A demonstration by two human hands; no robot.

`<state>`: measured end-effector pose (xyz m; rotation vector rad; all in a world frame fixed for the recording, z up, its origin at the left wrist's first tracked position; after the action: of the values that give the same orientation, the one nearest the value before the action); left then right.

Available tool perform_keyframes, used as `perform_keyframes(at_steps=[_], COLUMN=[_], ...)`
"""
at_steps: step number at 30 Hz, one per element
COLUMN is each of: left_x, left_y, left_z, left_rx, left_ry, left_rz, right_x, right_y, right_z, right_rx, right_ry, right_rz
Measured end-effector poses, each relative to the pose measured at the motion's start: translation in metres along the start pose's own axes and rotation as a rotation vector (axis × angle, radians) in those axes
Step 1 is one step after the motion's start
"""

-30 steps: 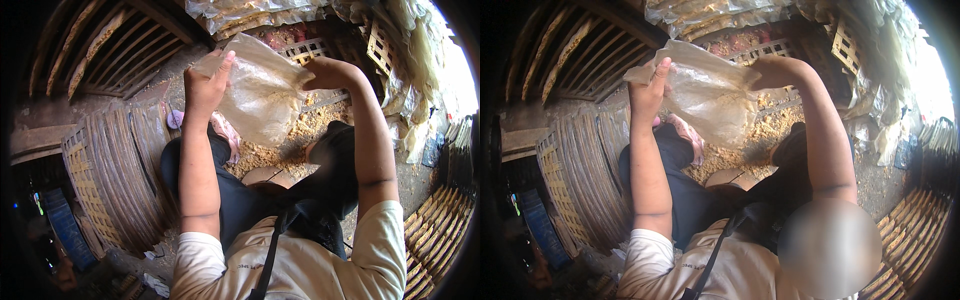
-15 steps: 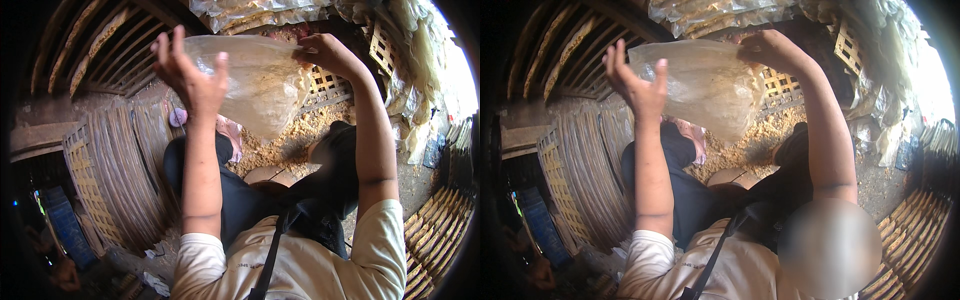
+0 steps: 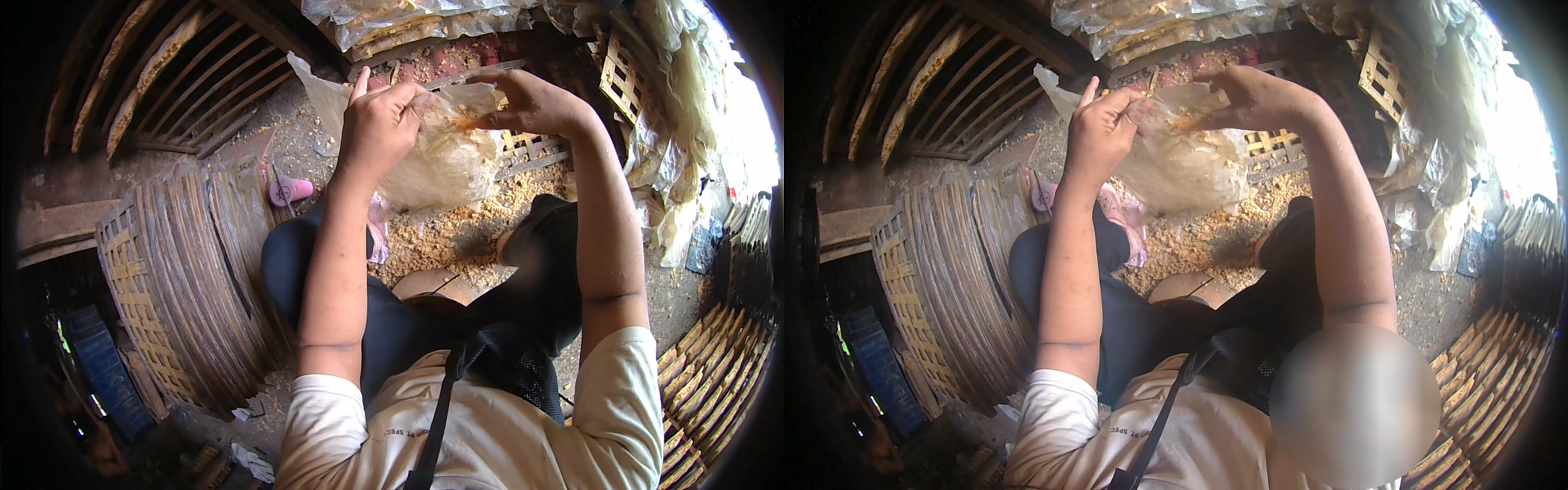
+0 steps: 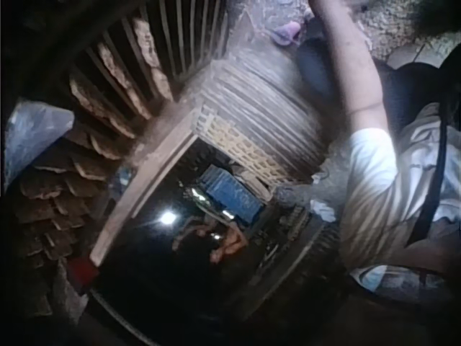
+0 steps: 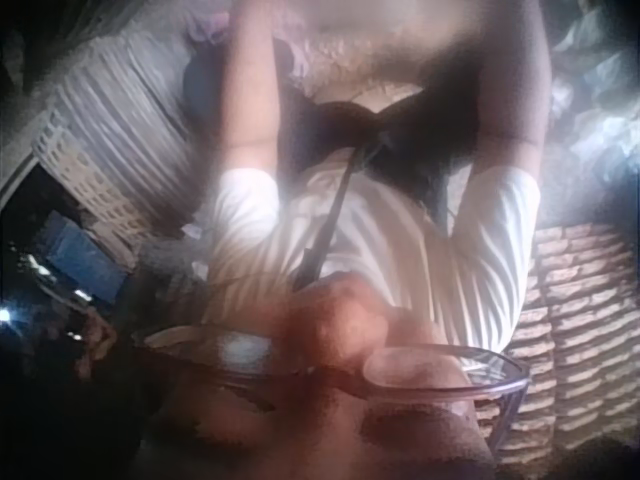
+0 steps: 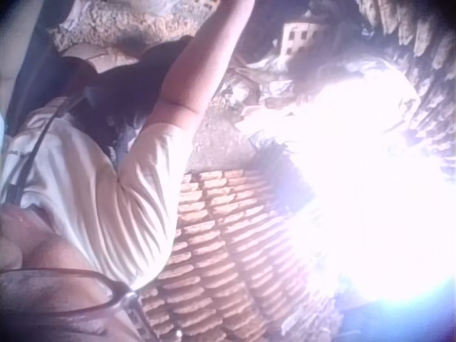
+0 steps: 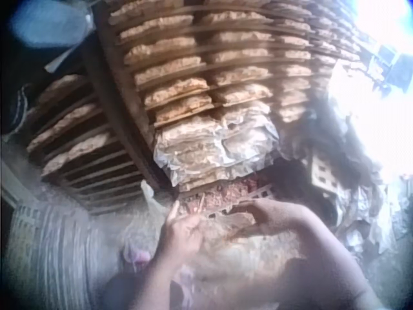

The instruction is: The person assembles a wooden lattice frame by hand, inserting thin wooden strips into slots and adjusting them. The person then wraps the completed frame in a clear plastic bag and places it on a stack of similar frames.

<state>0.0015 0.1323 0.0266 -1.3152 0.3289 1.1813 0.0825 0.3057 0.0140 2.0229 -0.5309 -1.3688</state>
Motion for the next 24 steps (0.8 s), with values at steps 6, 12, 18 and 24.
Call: perform_keyframes(at_steps=[6,12,18,24], left_x=[0.008,-0.008,-0.004,-0.02], left_y=[0.002,0.001,-0.001,0.008], left_z=[0.001,-0.002,-0.004,-0.009], left_rx=[0.016,-0.008,0.021,-0.075], left_ry=[0.015,-0.028,-0.075,-0.087], left_rz=[-0.107,-0.088,-0.113,-0.132], right_x=[0.015,0.009,0.012,0.003], right_y=[0.022,0.008,0.018,0.005], right_z=[0.021,0.0,0.015,0.004], right_rx=[0.012,0.089,-0.06,0.055], right_ry=[-0.05,0.099,-0.219,-0.081], right_rz=[0.222,-0.068,-0.015,0.011])
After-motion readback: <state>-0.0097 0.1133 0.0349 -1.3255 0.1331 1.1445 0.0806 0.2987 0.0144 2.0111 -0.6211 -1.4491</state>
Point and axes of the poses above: each hand's wrist, its own z-axis towards the middle knuckle, its own x-axis out of the palm, y = z × x, the point moved 5 cm from there along z, towards the middle knuckle, and after that the axes turned 14 degrees about y, right-handed, at the moved point
